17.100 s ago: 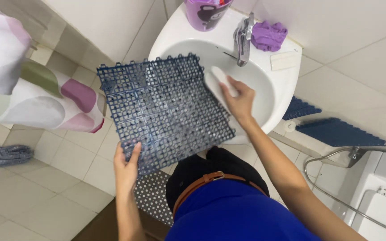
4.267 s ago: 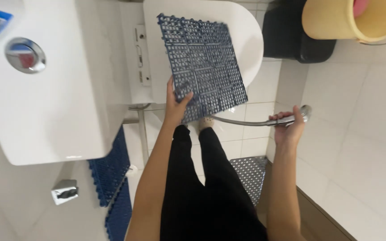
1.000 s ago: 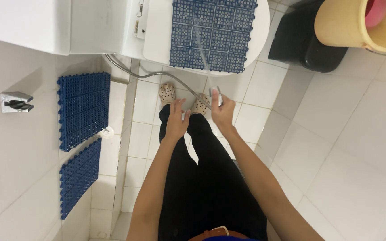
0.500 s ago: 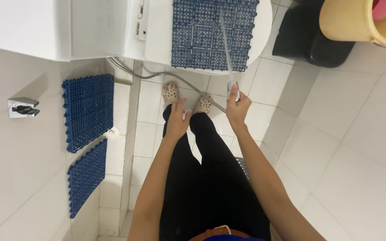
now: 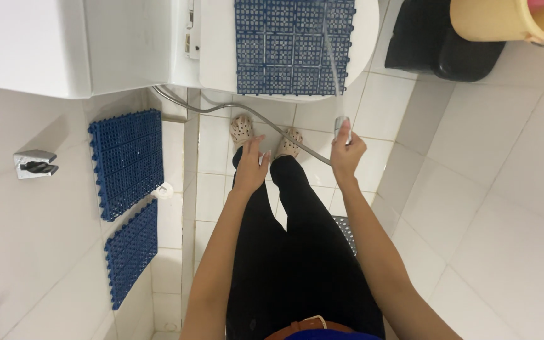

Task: The person cleans a blue plastic bath mat in a bathroom. They rinse the mat under a sink faucet, scrub it with a brush and soap, and then rinse it again using a handheld shower head.

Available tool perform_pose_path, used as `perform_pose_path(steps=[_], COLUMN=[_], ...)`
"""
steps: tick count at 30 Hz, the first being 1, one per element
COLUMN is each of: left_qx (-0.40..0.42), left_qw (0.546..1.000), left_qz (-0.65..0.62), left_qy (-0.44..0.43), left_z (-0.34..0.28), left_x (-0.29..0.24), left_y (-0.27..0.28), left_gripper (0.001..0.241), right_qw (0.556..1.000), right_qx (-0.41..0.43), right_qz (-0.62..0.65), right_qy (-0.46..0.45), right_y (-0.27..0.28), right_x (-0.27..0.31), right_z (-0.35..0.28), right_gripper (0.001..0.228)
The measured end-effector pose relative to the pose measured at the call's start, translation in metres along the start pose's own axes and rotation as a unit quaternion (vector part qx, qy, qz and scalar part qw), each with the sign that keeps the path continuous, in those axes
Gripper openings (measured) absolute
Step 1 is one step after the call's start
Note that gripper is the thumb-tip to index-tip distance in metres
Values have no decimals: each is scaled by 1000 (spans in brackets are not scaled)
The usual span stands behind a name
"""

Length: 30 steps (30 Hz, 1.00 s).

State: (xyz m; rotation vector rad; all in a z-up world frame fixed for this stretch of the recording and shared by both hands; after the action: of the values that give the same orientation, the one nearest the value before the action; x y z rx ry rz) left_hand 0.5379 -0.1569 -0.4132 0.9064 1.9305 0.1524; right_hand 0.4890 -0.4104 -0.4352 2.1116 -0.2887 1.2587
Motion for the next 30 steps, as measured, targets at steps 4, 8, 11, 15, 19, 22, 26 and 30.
perform_pose_path(steps=[4, 8, 11, 15, 19, 22, 26, 30], left_qx=[6, 18, 10, 15, 15, 11, 29, 20], left_qw=[1000, 1000, 1000, 1000, 1000, 1000, 999, 1000], left_qz=[13, 10, 9, 23, 14, 7, 37, 23], left_qy=[-4, 2, -18, -14, -18, -22, 16, -6], left_z=[0, -1, -3, -5, -6, -9, -11, -14], left_x=[2, 0, -2, 3, 9, 8, -2, 7], left_y=[-3, -7, -5, -5, -8, -9, -6, -12], left_gripper=[44, 43, 43, 46, 46, 47, 45, 46], right_qw=[999, 1000, 1000, 996, 998, 998, 994, 999], right_qx=[-35, -4, 5, -66, -47, -28, -55, -35], right_qz=[-10, -12, 12, 58, 28, 56, 76, -3], right_qy=[-37, -7, 10, -34, 5, 11, -49, -21], right_y=[8, -1, -1, 14, 14, 11, 17, 11], right_x=[-6, 5, -1, 9, 29, 19, 4, -13], right_z=[-1, -14, -6, 13, 11, 7, 1, -20], right_gripper=[64, 62, 60, 62, 60, 60, 65, 63])
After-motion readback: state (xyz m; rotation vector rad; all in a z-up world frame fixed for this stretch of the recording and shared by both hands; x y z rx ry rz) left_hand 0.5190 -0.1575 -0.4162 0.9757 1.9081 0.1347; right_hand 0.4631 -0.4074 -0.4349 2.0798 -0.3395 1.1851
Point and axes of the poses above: each hand's wrist, its own z-axis towards the middle knuckle, its own y-axis out of the back of the hand, x = y × z, the point moved 4 cm from there along z, towards the middle knuckle, and after that the axes turned 1 degree about z, right-handed, at the moved point
